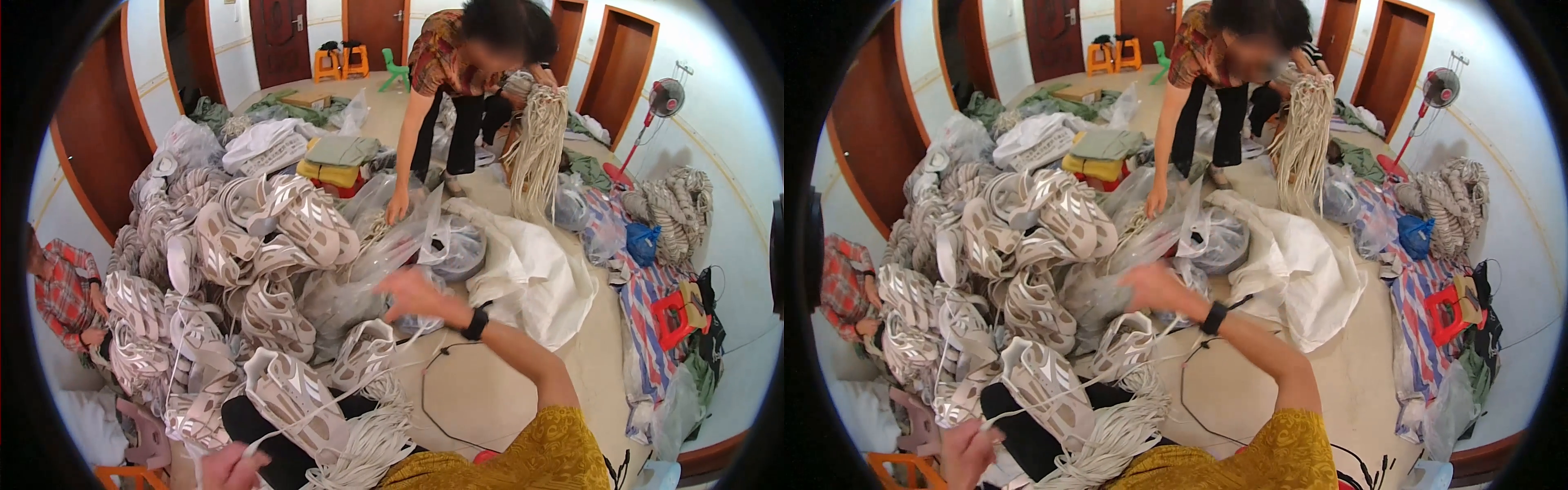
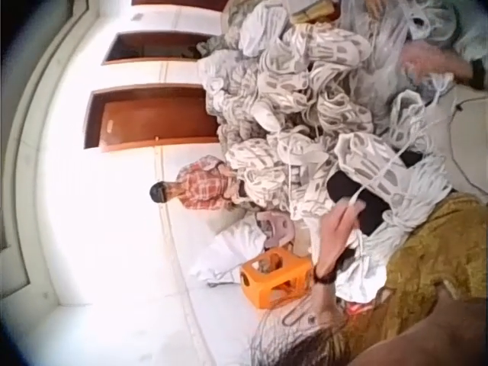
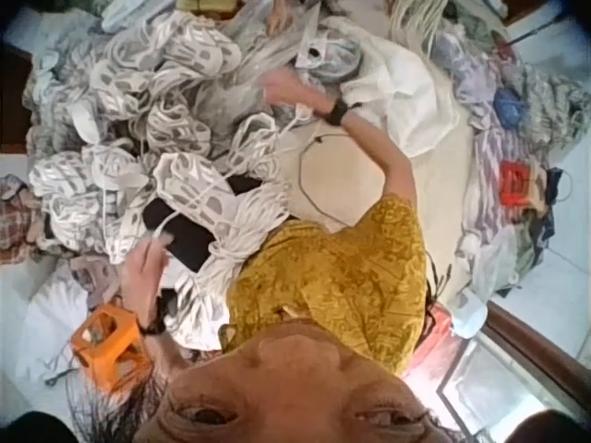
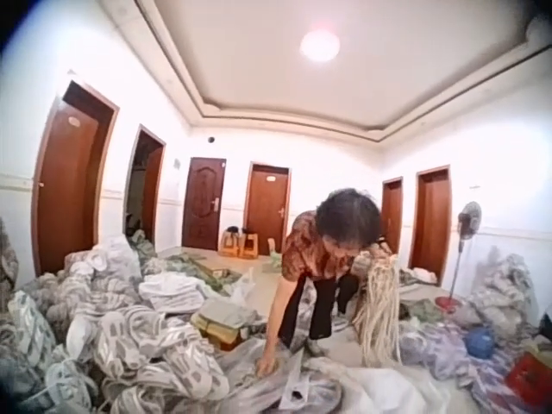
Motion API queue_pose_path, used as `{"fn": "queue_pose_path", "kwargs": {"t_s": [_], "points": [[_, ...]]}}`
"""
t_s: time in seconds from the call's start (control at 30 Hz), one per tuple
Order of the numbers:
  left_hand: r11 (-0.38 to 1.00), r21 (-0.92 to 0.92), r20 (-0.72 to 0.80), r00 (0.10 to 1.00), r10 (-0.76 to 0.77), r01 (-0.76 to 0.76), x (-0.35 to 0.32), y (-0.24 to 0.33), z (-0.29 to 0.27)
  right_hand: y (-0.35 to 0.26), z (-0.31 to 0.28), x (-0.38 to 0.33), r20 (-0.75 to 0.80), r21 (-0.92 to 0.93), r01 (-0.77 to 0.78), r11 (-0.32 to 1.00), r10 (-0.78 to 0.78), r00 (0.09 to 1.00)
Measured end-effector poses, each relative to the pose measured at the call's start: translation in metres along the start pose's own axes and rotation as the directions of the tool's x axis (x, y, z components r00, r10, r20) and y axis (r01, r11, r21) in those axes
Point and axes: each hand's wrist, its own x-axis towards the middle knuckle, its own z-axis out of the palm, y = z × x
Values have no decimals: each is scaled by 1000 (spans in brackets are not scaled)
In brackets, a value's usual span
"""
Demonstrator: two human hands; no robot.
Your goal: Lacing a new athletic shoe as part of a manufacturing assembly line.
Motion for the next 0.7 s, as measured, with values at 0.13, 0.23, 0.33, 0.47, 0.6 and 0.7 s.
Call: {"fn": "queue_pose_path", "kwargs": {"t_s": [0.13, 0.23, 0.33, 0.47, 0.6, 0.7], "points": [[998, -63, 53, 998, -18, 21, 40, -27, 46, -185, 17, 13, 293, 893, -99, 439, -399, 869], [990, -132, 34, 998, 57, -52, 44, -24, 52, -208, 35, 4, 434, 901, -378, 213, -463, 773], [994, -102, 46, 998, -36, 41, 34, -47, 34, -191, 39, -2, 518, 855, -502, 130, -245, 819], [929, -245, 153, 957, -246, 278, 19, -89, 13, -128, 22, 3, 453, 855, -400, 330, -98, 886], [864, -430, 45, 962, -268, 260, 14, -108, 12, -106, 42, -5, 496, 769, -428, 474, -20, 868], [821, -520, 125, 972, -200, 236, 30, -112, 29, -129, 47, -1, 619, 679, -552, 484, 25, 785]]}}
